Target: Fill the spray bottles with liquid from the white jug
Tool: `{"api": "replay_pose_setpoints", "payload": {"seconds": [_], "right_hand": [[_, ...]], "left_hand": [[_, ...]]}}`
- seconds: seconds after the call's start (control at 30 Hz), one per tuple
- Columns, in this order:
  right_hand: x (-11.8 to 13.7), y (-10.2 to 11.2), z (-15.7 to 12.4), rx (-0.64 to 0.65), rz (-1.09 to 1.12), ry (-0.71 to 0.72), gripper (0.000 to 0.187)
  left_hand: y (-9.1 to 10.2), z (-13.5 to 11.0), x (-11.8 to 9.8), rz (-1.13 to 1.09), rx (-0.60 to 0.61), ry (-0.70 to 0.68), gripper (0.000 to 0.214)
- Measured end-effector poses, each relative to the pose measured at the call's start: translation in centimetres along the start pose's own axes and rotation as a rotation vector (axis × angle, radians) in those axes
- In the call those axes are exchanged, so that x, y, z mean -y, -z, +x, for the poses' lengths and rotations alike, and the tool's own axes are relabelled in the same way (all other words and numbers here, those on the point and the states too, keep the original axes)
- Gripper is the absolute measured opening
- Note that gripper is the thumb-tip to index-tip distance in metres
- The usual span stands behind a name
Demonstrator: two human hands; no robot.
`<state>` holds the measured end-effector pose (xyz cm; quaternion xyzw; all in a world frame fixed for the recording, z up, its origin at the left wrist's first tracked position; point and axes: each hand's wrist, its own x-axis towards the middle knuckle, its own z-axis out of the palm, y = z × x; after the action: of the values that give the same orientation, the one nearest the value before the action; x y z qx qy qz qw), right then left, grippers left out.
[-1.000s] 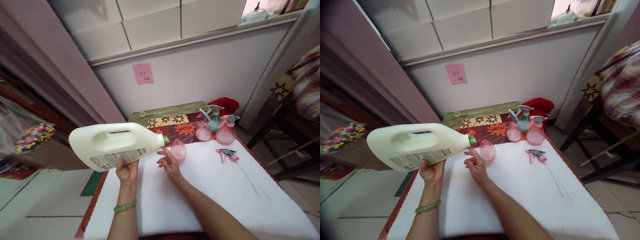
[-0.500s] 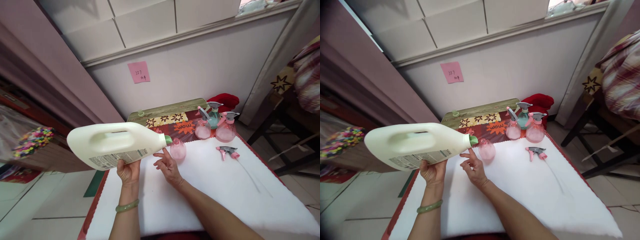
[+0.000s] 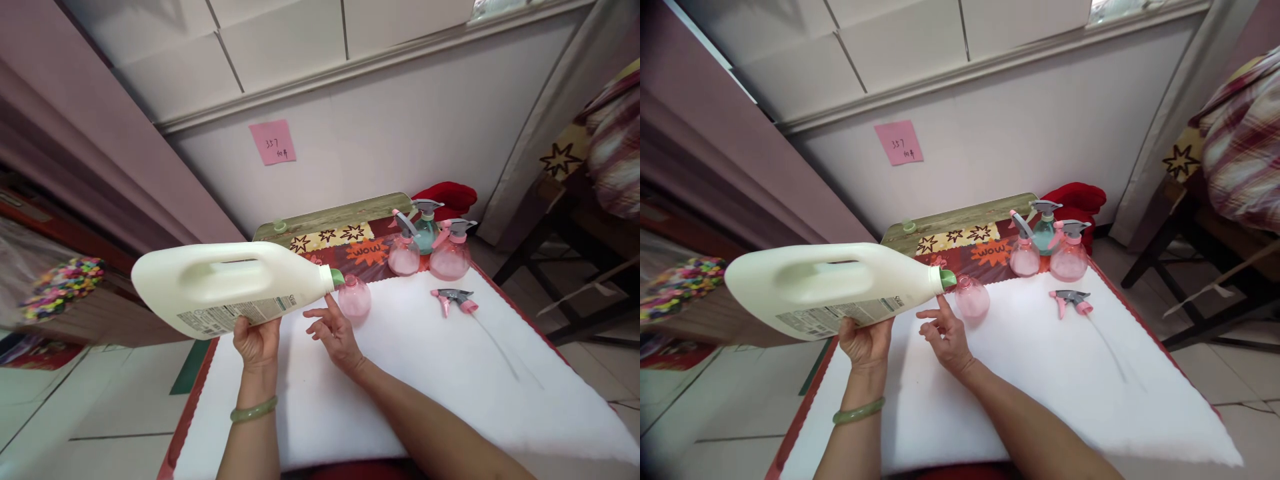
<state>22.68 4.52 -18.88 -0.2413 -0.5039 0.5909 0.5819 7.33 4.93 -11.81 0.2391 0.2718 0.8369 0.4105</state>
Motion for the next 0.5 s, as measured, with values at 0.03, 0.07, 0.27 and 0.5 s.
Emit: {"api": "replay_pose_setpoints", "payload": {"seconds": [0.03, 0.07, 0.27, 0.5], "right_hand": [[0.0, 0.02, 0.02, -0.004, -0.001, -0.002, 0.07], [0.0, 0.03, 0.04, -0.008, -0.001, -0.005, 0.07], [0.17, 0.05, 0.15, -0.021, 0.008, -0.029, 0.068], [0.41, -0.03, 0.21, -0.029, 0.021, -0.057, 0.071]], "left_hand": [[-0.02, 0.04, 0.01, -0.002, 0.003, 0.003, 0.067], [-0.01, 0.08, 0.02, -0.004, 0.008, 0.006, 0.066], [0.1, 0.2, 0.0, 0.005, 0.031, 0.008, 0.06], [0.0, 0.31, -0.09, 0.017, 0.017, 0.011, 0.06]]}}
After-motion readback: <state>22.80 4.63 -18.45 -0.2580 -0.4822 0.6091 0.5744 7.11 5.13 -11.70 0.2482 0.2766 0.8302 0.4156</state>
